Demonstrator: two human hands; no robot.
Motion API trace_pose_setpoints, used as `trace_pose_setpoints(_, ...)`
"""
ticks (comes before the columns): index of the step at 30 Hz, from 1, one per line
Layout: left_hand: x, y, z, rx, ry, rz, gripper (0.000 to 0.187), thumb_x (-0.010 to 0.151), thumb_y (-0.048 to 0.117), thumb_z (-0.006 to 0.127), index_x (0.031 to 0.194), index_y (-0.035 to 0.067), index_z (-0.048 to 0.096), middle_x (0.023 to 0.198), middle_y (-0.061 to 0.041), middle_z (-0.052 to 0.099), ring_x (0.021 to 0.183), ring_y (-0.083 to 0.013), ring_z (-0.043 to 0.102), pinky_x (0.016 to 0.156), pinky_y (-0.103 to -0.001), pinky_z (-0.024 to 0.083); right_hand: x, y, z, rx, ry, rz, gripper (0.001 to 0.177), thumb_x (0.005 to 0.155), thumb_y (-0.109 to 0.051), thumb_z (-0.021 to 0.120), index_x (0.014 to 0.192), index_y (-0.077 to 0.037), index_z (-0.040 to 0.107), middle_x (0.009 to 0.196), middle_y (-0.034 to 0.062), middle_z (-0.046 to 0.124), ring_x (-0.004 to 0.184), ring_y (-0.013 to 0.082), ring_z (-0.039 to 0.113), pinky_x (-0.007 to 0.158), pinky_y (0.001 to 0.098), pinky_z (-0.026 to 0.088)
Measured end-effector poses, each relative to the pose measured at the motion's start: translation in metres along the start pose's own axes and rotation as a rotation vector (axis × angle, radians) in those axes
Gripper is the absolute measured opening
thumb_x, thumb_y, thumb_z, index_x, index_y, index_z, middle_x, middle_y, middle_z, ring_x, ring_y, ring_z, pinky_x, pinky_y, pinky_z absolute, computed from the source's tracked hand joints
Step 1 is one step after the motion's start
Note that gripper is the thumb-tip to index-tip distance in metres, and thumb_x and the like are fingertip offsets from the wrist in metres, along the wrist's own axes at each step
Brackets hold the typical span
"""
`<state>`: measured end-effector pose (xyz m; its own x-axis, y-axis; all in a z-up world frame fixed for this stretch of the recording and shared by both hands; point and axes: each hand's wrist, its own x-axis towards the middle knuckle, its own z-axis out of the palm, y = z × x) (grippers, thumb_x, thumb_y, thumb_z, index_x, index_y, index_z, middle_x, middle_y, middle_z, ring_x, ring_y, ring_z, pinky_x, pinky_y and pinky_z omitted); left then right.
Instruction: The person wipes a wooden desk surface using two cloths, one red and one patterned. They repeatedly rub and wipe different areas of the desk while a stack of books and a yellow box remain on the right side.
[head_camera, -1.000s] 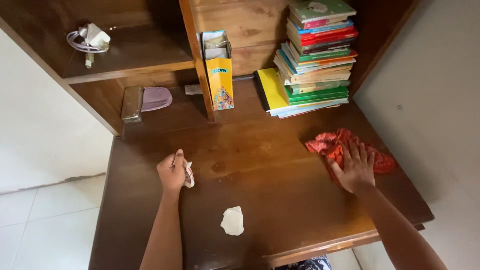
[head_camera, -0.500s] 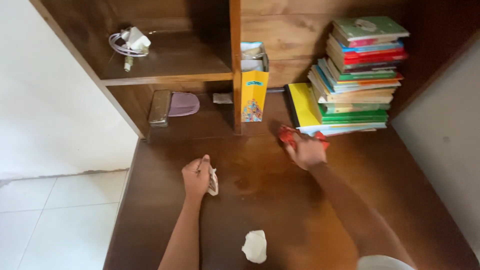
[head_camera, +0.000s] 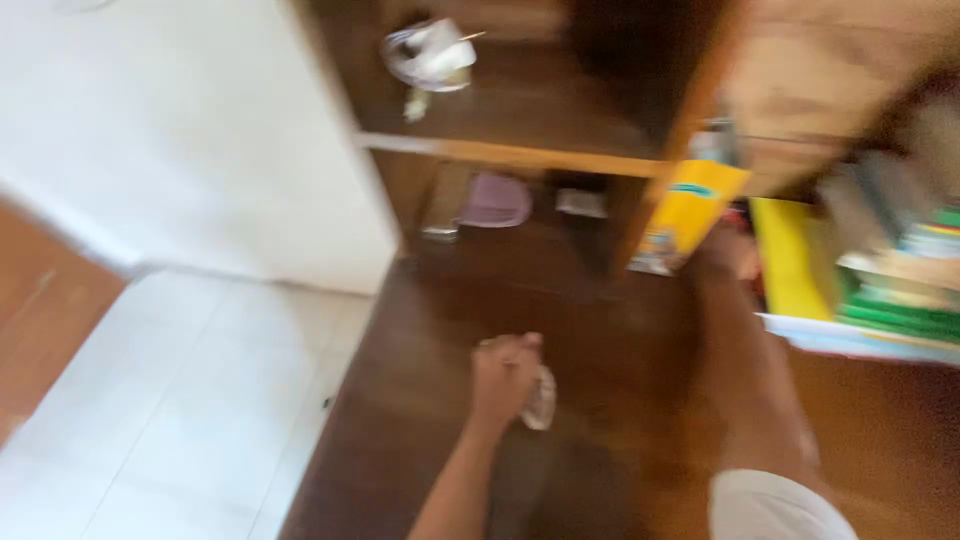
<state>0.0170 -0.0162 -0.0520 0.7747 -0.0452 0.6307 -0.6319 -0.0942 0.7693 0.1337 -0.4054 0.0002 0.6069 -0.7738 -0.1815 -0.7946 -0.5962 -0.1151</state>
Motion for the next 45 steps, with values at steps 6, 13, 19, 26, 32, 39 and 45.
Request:
trace_pose_setpoints(6,0.033,0.073,-0.019,-0.096,-0.127,-0.149,0.056,0.108,0.029,0.053,0.061,0.017,0.025,0.052,0.001,0.021,0.048,-0.0099,0.022,0.050,-0.036,0.021,0.074,0.025,0.030,-0.259,0.231,-0.158,0.034,0.106,-0.027,0.054,0.125,-0.012,0.078,0.122,0.0152,0.079,0.107,0.0353,0.077,0.075,0.0502,0.062)
trace_pose_setpoints(13,0.024,0.061,-0.015,-0.223,-0.178,-0.255,0.052,0.110,0.027,0.053,0.064,0.020,0.030,0.057,0.001,0.024,0.051,-0.0138,0.023,0.054,-0.043,0.027,-0.057,0.024,-0.002,-0.423,0.210,-0.192,0.050,0.101,-0.037,0.049,0.140,-0.011,0.065,0.133,0.0139,0.074,0.115,0.0344,0.074,0.084,0.0471,0.061)
trace_pose_setpoints(19,0.027,0.050,-0.009,-0.139,-0.023,-0.419,0.055,0.094,0.020,0.070,0.049,0.010,0.041,0.040,-0.006,0.041,0.043,-0.0153,0.035,0.048,-0.034,0.036,-0.093,0.092,0.021,-0.557,1.374,-1.036,0.052,0.101,-0.032,0.051,0.126,0.011,0.068,0.111,0.0319,0.069,0.100,0.0410,0.070,0.083,0.0434,0.060)
trace_pose_setpoints(26,0.028,0.045,-0.004,-0.165,0.009,-0.344,0.052,0.095,0.023,0.068,0.052,0.005,0.047,0.046,-0.012,0.044,0.049,-0.0161,0.043,0.050,-0.034,0.039,-0.231,0.033,0.015,-0.645,0.187,-0.606,0.056,0.101,-0.050,0.030,0.135,-0.010,0.048,0.097,0.0163,0.074,0.090,0.0384,0.075,0.071,0.0575,0.056)
trace_pose_setpoints(32,0.035,0.058,-0.007,-0.173,0.046,-0.317,0.054,0.095,0.018,0.068,0.047,0.009,0.043,0.041,-0.003,0.039,0.046,-0.0096,0.038,0.046,-0.028,0.035,-0.274,-0.053,0.020,-0.480,-0.056,-0.582,0.057,0.102,-0.043,0.026,0.150,-0.013,0.029,0.109,0.0161,0.074,0.102,0.0357,0.074,0.084,0.0521,0.056)
trace_pose_setpoints(39,0.034,0.064,-0.006,-0.175,0.052,-0.273,0.056,0.096,0.013,0.066,0.048,0.012,0.039,0.039,-0.004,0.038,0.044,-0.0100,0.038,0.047,-0.028,0.036,-0.284,-0.144,0.003,-0.305,-0.038,-0.694,0.067,0.107,-0.046,0.017,0.157,-0.004,0.029,0.124,0.0241,0.070,0.124,0.0426,0.064,0.095,0.0565,0.054)
trace_pose_setpoints(45,0.032,0.063,-0.002,-0.261,0.104,-0.354,0.055,0.095,0.014,0.069,0.048,0.012,0.041,0.040,0.002,0.036,0.047,-0.0072,0.036,0.048,-0.025,0.034,-0.205,-0.216,0.058,-0.395,0.010,-0.628,0.072,0.103,-0.051,0.020,0.156,-0.003,0.029,0.127,0.0213,0.070,0.117,0.0455,0.067,0.082,0.0656,0.050)
